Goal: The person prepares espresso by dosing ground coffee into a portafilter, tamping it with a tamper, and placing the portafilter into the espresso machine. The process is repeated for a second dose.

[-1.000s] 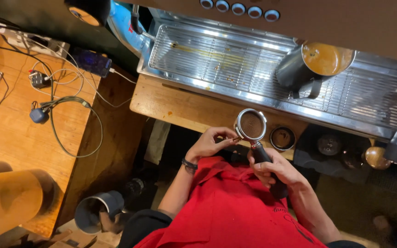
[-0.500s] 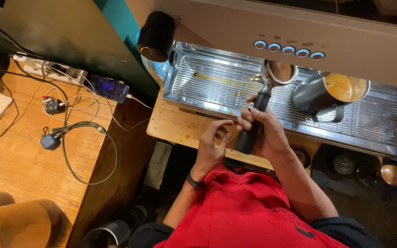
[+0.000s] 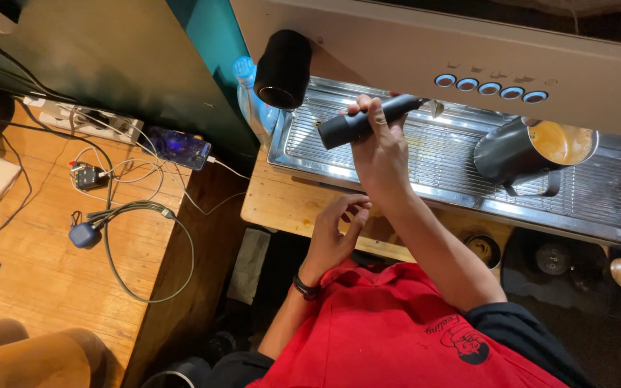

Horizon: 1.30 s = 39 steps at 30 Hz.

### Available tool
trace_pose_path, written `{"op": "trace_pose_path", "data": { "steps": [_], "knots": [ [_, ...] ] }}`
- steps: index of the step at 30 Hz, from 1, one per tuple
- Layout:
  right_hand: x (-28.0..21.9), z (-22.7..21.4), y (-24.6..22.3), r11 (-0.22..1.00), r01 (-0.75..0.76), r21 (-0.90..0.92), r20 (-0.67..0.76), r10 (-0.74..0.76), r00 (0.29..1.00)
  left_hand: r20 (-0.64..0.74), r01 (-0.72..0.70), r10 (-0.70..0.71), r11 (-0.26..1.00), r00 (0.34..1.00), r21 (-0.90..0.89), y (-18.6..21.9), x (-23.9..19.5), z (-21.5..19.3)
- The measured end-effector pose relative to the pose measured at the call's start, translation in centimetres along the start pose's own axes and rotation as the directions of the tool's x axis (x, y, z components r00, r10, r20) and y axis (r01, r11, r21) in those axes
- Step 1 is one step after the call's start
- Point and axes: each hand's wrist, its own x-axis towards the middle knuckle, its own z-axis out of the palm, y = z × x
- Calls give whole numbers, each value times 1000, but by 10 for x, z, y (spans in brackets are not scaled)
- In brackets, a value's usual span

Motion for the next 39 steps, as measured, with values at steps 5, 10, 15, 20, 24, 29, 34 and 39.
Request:
{"op": "trace_pose_path", "data": {
  "steps": [5,10,15,20,24,29,34,39],
  "knots": [
    [18,-7,4,998,30,-62,12,-30,999,27,34,-34,999,999,-3,0,-5,-10],
    [-19,9,-33,998,-46,-50,-46,44,998,32,71,-72,997,997,29,-7,-7,-5],
    [-33,12,-49,988,-136,-74,-9,136,991,104,43,-48,998,993,49,-9,-4,8],
    [-43,23,-34,958,-210,194,-70,227,971,105,29,-35,998,994,58,-10,-5,12],
    [-44,29,-36,937,-266,226,-53,285,957,111,14,-25,996,993,93,2,-8,17],
    [-53,26,-54,932,-331,150,-39,340,940,66,49,-56,993,996,105,24,-24,29],
    [-55,23,-66,912,-387,140,-19,393,919,8,92,-93,990,996,108,44,-47,51],
    [-57,18,-76,891,-437,124,-44,445,895,-62,99,-95,993,994,68,54,-71,78]
  ]
}}
